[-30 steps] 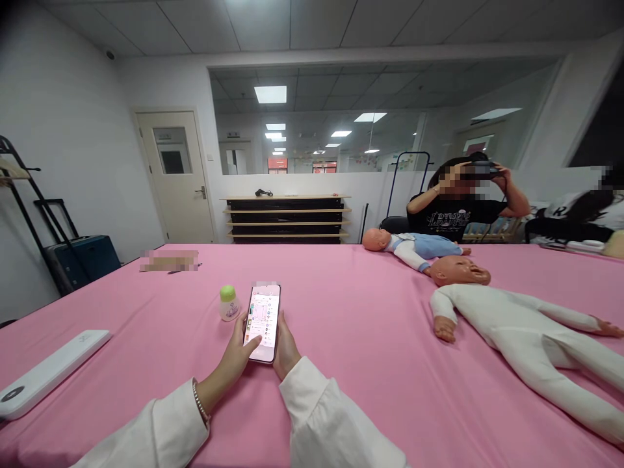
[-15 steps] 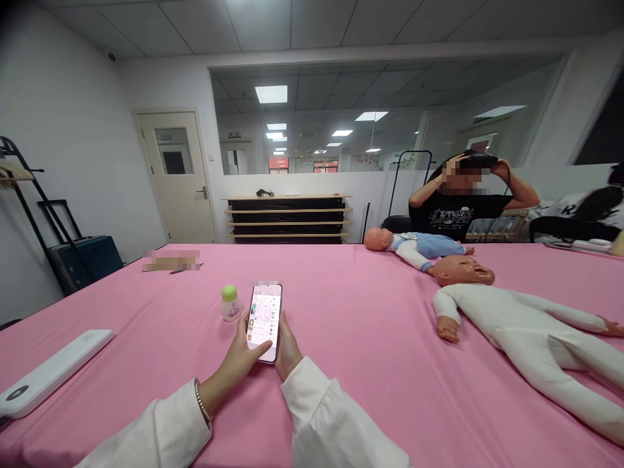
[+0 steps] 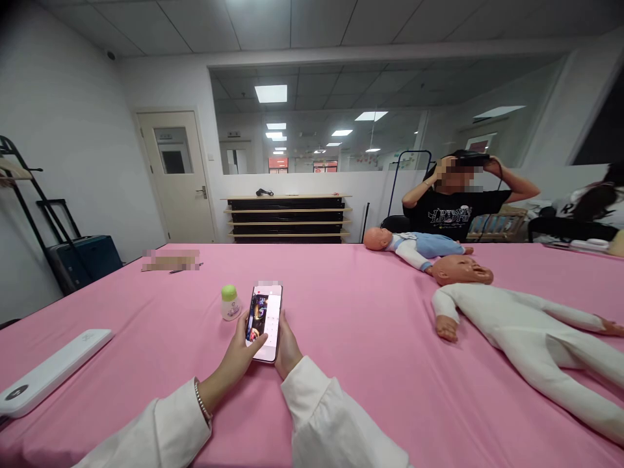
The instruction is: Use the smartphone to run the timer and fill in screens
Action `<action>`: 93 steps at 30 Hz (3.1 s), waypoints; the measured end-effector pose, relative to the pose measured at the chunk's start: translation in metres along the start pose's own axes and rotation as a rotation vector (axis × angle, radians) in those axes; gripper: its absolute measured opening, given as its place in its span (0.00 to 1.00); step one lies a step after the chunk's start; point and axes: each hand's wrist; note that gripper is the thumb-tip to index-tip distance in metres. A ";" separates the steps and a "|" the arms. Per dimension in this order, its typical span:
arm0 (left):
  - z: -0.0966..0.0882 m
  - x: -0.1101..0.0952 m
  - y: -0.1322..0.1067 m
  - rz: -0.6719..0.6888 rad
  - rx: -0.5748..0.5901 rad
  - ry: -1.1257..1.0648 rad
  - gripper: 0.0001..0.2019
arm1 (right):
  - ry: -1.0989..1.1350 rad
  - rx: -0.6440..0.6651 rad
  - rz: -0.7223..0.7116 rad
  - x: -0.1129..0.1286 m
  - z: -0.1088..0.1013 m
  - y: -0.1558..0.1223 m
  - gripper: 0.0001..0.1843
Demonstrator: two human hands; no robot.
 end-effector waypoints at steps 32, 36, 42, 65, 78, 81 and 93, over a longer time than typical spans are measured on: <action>-0.001 0.001 0.000 0.052 -0.022 0.064 0.33 | -0.056 -0.027 -0.034 -0.002 -0.011 0.005 0.28; -0.001 0.002 0.002 0.050 -0.032 0.020 0.30 | -0.035 -0.059 -0.028 -0.002 -0.010 0.005 0.28; -0.001 0.001 0.004 -0.012 -0.064 -0.077 0.24 | -0.010 -0.115 -0.044 -0.003 -0.006 0.004 0.25; -0.004 -0.004 0.003 0.026 -0.029 -0.030 0.23 | -0.006 -0.094 -0.013 0.001 0.000 0.000 0.28; 0.000 0.003 0.000 0.086 0.021 0.031 0.34 | -0.065 -0.009 -0.011 -0.001 -0.004 0.002 0.29; 0.000 0.005 0.001 0.063 -0.005 0.006 0.31 | -0.047 -0.059 -0.022 -0.001 -0.003 0.002 0.28; -0.002 -0.003 0.001 0.045 0.004 -0.104 0.29 | -0.020 -0.073 -0.034 -0.001 -0.006 0.004 0.26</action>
Point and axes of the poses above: each hand's wrist, its own y-axis towards the middle knuckle, its own z-axis out of the palm, x = y × z, and after that the axes turned 8 degrees about y, right-handed
